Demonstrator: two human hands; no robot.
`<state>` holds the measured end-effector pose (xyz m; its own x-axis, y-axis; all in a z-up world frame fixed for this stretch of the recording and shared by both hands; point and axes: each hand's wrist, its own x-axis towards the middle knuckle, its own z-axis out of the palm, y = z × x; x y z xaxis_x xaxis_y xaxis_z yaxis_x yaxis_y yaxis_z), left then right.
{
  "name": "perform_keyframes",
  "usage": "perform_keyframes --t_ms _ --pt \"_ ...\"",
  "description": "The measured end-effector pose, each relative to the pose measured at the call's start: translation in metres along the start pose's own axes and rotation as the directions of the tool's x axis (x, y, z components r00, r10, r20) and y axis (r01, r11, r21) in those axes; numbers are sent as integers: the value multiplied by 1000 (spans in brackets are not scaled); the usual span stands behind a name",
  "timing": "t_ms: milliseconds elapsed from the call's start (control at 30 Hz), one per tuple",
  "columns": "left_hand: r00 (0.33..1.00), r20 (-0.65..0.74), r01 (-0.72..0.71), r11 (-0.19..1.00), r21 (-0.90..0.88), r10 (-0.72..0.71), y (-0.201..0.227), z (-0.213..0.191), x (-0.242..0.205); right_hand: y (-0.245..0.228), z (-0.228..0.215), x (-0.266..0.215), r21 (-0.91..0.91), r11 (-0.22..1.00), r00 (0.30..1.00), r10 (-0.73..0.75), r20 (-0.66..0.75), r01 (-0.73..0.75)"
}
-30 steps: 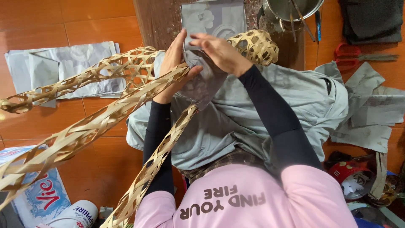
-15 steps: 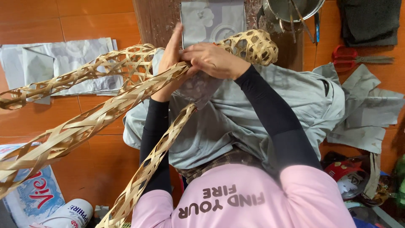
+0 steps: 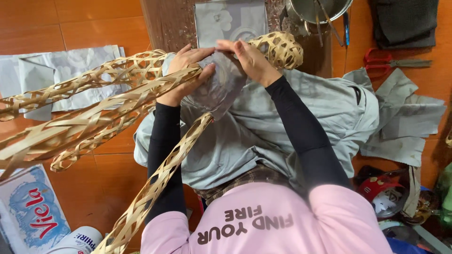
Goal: Applying glue and paper sheets to a bamboo giraffe frame to create a decorative model.
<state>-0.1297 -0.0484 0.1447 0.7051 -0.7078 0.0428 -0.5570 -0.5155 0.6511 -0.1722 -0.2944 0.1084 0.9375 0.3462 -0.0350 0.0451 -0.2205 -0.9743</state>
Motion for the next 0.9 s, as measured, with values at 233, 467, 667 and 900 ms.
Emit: perform_keyframes --t_ms 233,467,667,900 --pt "998 -23 56 997 47 -55 -4 -14 10 21 -1 -30 63 993 931 -75 -356 104" --pt "954 -143 114 758 -643 -265 0 -82 -2 -11 28 -74 266 955 898 1 -439 129" --pt "920 -391 -219 794 -567 -26 68 -128 -26 -70 63 -74 601 706 927 -294 -233 375" --pt "908 -416 -226 787 -574 -42 80 -131 -44 -69 95 -75 618 549 826 -412 -385 563"
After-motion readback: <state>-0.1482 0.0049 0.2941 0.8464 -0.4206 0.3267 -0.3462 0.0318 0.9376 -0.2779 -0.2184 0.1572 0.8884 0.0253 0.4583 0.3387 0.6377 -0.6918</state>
